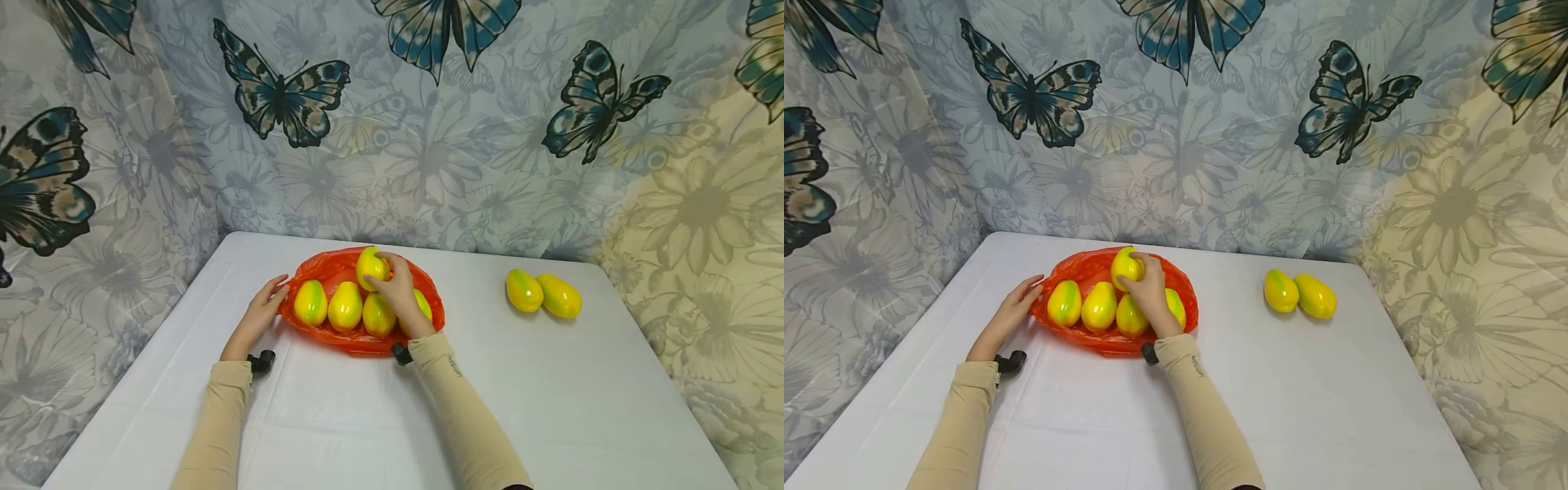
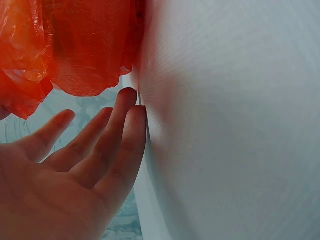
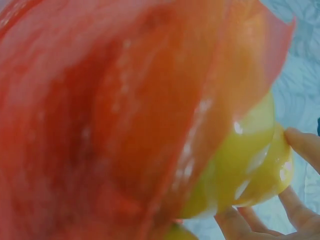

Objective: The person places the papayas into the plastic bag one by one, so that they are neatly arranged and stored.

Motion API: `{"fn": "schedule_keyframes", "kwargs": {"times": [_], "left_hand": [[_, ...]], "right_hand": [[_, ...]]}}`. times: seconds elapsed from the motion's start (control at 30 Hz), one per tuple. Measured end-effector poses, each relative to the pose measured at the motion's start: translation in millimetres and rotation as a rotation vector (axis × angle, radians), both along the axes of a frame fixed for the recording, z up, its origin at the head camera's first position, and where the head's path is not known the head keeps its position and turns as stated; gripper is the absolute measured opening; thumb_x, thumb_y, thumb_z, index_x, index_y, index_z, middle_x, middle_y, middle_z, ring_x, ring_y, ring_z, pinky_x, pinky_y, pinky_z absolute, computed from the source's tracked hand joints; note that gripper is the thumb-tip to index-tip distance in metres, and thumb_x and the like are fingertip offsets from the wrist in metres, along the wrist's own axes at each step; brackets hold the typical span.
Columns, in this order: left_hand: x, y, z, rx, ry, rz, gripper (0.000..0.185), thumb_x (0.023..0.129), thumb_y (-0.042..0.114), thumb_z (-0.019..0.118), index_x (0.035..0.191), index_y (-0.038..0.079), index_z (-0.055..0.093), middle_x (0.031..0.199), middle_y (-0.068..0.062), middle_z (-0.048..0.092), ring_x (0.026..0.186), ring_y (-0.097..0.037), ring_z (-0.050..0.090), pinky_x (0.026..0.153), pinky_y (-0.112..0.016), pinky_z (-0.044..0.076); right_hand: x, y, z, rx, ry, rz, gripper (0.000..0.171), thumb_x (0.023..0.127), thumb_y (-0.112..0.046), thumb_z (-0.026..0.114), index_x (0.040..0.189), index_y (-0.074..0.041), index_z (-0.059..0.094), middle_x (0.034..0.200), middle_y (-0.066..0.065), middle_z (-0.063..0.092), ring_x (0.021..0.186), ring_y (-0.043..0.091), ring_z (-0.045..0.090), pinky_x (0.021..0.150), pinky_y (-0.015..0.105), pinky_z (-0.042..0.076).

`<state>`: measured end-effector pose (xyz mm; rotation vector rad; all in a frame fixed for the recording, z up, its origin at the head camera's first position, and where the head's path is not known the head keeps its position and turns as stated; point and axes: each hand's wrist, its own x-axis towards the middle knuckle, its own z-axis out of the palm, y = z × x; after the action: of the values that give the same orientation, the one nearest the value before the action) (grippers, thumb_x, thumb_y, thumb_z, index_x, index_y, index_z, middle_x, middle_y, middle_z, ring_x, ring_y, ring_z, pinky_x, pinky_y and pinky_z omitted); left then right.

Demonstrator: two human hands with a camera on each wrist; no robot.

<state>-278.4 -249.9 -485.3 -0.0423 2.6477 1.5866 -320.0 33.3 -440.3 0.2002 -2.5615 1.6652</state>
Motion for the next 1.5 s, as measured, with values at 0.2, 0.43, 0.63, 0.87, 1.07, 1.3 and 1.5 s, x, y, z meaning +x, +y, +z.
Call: {"fn": "schedule_keyframes", "kwargs": {"times": [0.2,0.43,0.63,0.87,1.07,1.3,1.5], "left_hand": [[-0.3,-1,0.0,-0.003,-0.003,0.003,0.062,0.104,0.045,0.037,0.155,0.011,0.025,0.155,-0.026,0.032,0.135,-0.043,0.043,0.107,-0.054,0.042],[-0.5,-2,-0.6,-0.003,-0.001,0.0,0.062,0.105,0.045,0.036,0.155,0.01,0.025,0.154,-0.027,0.032,0.134,-0.043,0.044,0.107,-0.054,0.043],[0.1,-3,-1.7,0.008,0.005,0.002,0.061,0.105,0.044,0.037,0.155,0.01,0.026,0.154,-0.026,0.034,0.133,-0.043,0.045,0.106,-0.054,0.043],[0.3,-2,-3.5,0.009,0.004,0.0,0.06,0.105,0.043,0.037,0.155,0.011,0.026,0.154,-0.026,0.033,0.134,-0.043,0.045,0.106,-0.054,0.043],[0.6,-1,-3.8,0.007,0.002,0.002,0.061,0.104,0.045,0.037,0.155,0.012,0.025,0.153,-0.026,0.034,0.134,-0.043,0.046,0.107,-0.053,0.043],[-0.4,-1,-1.4,0.006,0.005,0.003,0.062,0.104,0.045,0.037,0.155,0.011,0.025,0.153,-0.026,0.034,0.133,-0.042,0.046,0.107,-0.053,0.043],[-0.5,-1,-1.1,0.014,0.009,0.001,0.06,0.105,0.044,0.037,0.155,0.012,0.026,0.152,-0.026,0.035,0.133,-0.042,0.047,0.106,-0.053,0.044]], "right_hand": [[-3.1,-6,-0.6,-0.002,0.025,0.027,0.053,0.086,-0.019,0.075,0.135,-0.011,0.055,0.141,0.012,0.048,0.127,0.031,0.046,0.108,0.048,0.042],[-7.0,-16,1.1,0.018,0.04,0.072,0.053,0.087,-0.019,0.075,0.136,-0.013,0.055,0.144,0.011,0.047,0.133,0.031,0.044,0.112,0.05,0.038],[-9.8,-24,1.9,-0.001,0.037,0.101,0.051,0.086,-0.017,0.075,0.134,-0.011,0.056,0.142,0.011,0.049,0.131,0.03,0.046,0.111,0.048,0.041],[-10.0,-29,0.3,-0.026,0.037,0.123,0.051,0.086,-0.014,0.074,0.133,-0.008,0.055,0.139,0.012,0.051,0.128,0.031,0.047,0.109,0.047,0.043],[-10.2,-34,-1.7,-0.045,0.026,0.126,0.052,0.087,-0.016,0.074,0.134,-0.009,0.054,0.14,0.01,0.051,0.129,0.03,0.046,0.111,0.048,0.04],[-11.6,-45,2.0,-0.027,0.001,0.133,0.052,0.088,-0.018,0.073,0.135,-0.013,0.053,0.142,0.009,0.048,0.131,0.028,0.045,0.112,0.046,0.04],[-13.3,-55,3.8,-0.016,-0.01,0.149,0.051,0.089,-0.018,0.072,0.136,-0.013,0.054,0.144,0.011,0.045,0.132,0.03,0.045,0.111,0.046,0.041]]}}
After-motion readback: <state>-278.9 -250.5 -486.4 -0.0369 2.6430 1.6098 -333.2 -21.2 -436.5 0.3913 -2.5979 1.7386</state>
